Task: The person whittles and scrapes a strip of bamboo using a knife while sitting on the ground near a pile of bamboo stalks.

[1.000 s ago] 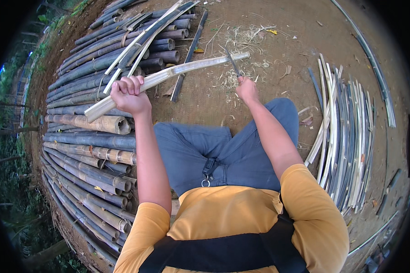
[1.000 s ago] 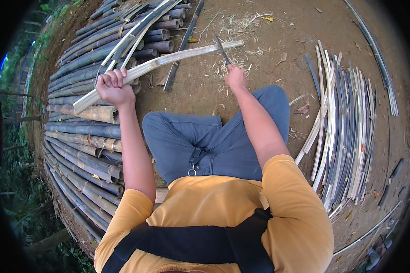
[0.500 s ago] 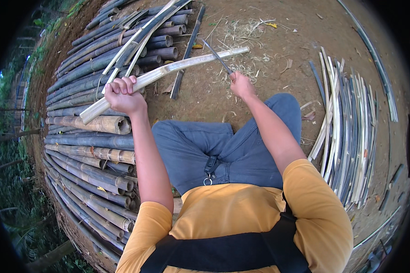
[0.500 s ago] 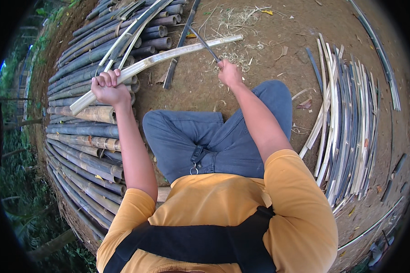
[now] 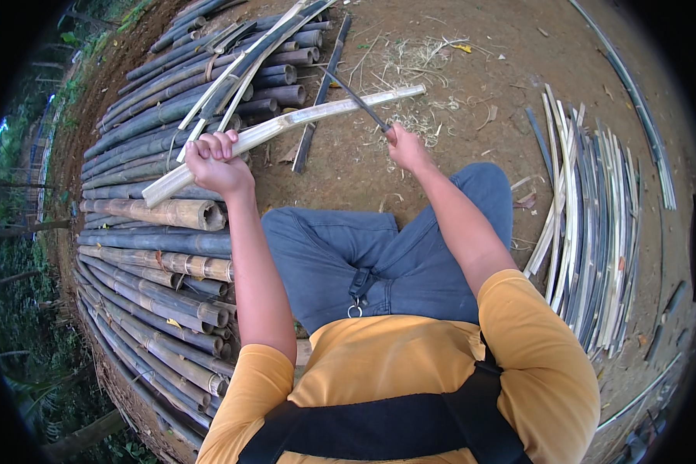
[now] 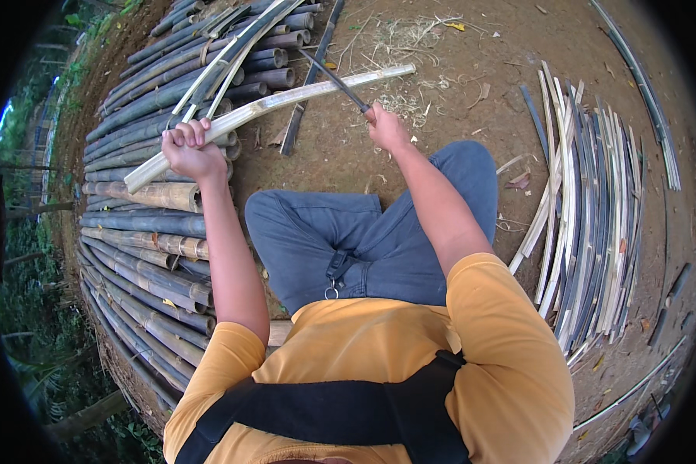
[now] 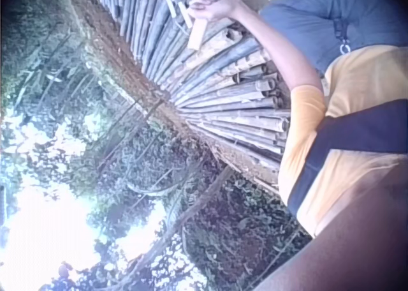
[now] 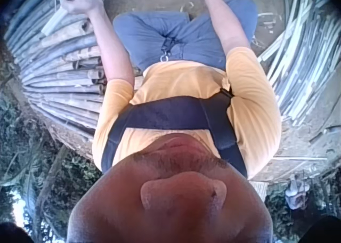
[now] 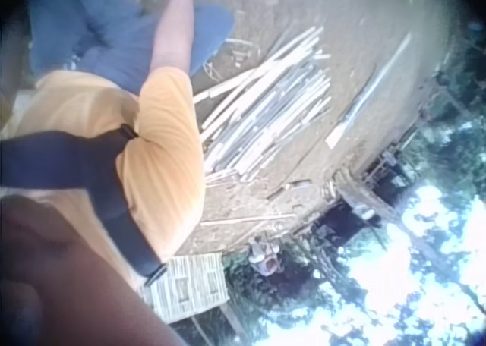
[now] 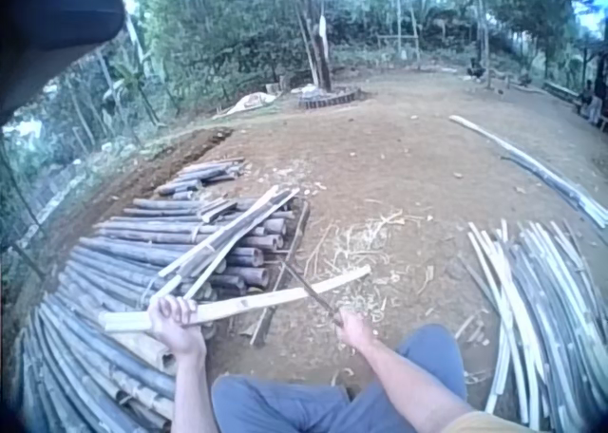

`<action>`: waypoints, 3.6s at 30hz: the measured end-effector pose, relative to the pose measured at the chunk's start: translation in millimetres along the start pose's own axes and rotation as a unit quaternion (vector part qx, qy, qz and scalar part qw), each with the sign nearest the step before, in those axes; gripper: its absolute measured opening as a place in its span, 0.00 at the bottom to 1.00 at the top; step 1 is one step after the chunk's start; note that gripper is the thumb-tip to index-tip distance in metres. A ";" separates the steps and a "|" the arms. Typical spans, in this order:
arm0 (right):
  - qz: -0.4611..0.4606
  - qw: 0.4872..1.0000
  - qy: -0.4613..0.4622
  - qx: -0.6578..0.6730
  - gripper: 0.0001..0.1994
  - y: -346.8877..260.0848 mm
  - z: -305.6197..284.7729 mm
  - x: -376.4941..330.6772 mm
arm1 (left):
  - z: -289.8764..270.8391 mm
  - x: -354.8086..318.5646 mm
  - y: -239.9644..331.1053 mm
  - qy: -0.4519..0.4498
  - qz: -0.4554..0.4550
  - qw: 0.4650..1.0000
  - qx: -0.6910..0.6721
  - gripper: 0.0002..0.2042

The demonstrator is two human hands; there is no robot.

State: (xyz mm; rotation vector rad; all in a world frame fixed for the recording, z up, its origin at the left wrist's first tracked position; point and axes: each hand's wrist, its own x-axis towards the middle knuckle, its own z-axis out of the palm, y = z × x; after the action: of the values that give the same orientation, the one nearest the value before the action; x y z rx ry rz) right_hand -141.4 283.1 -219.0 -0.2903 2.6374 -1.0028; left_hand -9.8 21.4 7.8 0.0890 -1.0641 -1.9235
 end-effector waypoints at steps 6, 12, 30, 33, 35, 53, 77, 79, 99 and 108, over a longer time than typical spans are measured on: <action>0.119 0.988 0.096 0.027 0.11 44.3 18.8 16.3 | -2.1 1.0 -2.2 0.007 -0.006 1.000 -0.004 0.15; 0.178 0.981 0.079 0.003 0.12 29.3 13.3 9.9 | -15.6 2.3 -2.1 0.003 -0.005 1.000 -0.002 0.16; 0.008 1.000 0.015 -0.003 0.10 3.6 4.4 2.6 | -17.9 6.1 -4.7 0.013 -0.010 1.000 -0.007 0.15; 0.005 1.000 0.023 -0.012 0.10 10.7 12.3 7.2 | -15.5 6.5 -3.1 0.018 -0.010 1.000 0.000 0.15; 0.080 0.996 0.046 -0.002 0.11 26.6 21.3 12.6 | -14.9 5.3 -1.8 0.016 -0.011 1.000 -0.003 0.15; 0.195 0.964 0.158 0.091 0.09 55.9 38.0 31.2 | -21.0 15.1 -6.9 -0.006 -0.015 1.000 -0.010 0.16; 0.205 0.947 0.194 0.152 0.13 6.8 2.8 16.5 | -7.6 7.5 -0.7 -0.032 -0.012 0.999 0.008 0.15; 0.140 0.953 0.223 0.147 0.12 -3.7 -9.0 7.9 | -2.3 5.2 -1.0 -0.040 -0.003 0.999 0.015 0.14; 0.006 0.992 0.124 0.002 0.15 -53.6 -106.5 -79.1 | 7.7 -19.8 5.4 -0.216 0.061 0.972 0.068 0.11; -0.013 0.990 0.094 -0.106 0.18 -53.2 -148.3 -81.6 | 32.4 -21.0 29.5 -0.185 0.040 0.946 0.264 0.16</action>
State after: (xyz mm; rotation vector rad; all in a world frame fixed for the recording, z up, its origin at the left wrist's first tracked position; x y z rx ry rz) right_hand -112.8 358.6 -61.0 -0.2905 2.9248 -0.7932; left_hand 7.9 51.2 41.8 -0.0199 -1.7926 -1.5697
